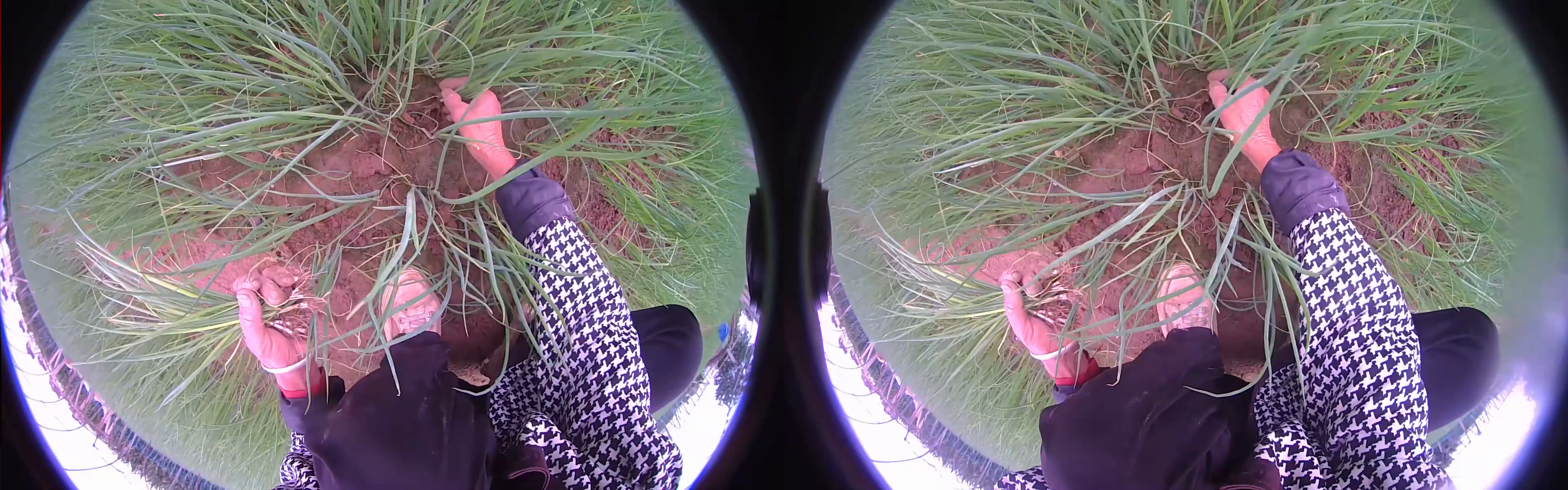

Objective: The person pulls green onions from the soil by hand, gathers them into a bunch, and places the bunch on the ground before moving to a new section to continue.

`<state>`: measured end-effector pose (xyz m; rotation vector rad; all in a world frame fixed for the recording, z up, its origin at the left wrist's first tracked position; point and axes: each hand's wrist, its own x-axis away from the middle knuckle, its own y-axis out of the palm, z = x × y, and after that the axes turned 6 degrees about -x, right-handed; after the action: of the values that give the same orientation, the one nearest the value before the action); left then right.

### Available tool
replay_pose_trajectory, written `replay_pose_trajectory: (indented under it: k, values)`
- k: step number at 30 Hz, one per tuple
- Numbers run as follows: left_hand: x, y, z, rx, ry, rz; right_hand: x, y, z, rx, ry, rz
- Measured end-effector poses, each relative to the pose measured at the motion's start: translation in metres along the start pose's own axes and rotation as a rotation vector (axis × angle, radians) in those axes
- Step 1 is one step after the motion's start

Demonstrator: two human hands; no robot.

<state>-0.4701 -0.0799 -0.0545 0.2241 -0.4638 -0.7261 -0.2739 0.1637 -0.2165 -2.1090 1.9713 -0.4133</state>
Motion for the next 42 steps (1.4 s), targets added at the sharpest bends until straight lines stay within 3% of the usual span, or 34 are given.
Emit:
replay_pose_trajectory:
  k: [1,5,10,16,20,25,33,42]
  values:
    - [0.001,0.001,0.000,0.004,0.020,-0.017,-0.004,0.005,-0.003,-0.091,0.040,0.012]
    - [0.002,0.001,0.005,0.018,-0.011,0.011,-0.007,0.016,-0.023,0.124,0.063,0.178]
    - [0.011,0.010,-0.003,-0.004,0.026,0.091,-0.022,0.024,-0.020,0.173,0.072,0.178]
    - [0.011,0.008,-0.009,-0.007,0.040,-0.019,-0.028,0.020,0.002,0.206,-0.045,0.083]
    - [0.015,0.006,0.000,0.030,0.019,-0.002,0.007,0.002,-0.014,-0.203,-0.199,0.245]
    - [0.009,0.017,0.001,0.015,-0.006,-0.052,0.015,-0.011,0.007,-0.328,0.141,0.273]
    - [0.010,0.006,0.000,-0.018,0.045,-0.022,-0.021,-0.006,-0.017,0.067,0.337,0.289]
    - [0.009,0.001,0.001,-0.006,0.016,-0.005,-0.033,-0.001,-0.020,0.342,0.077,0.054]
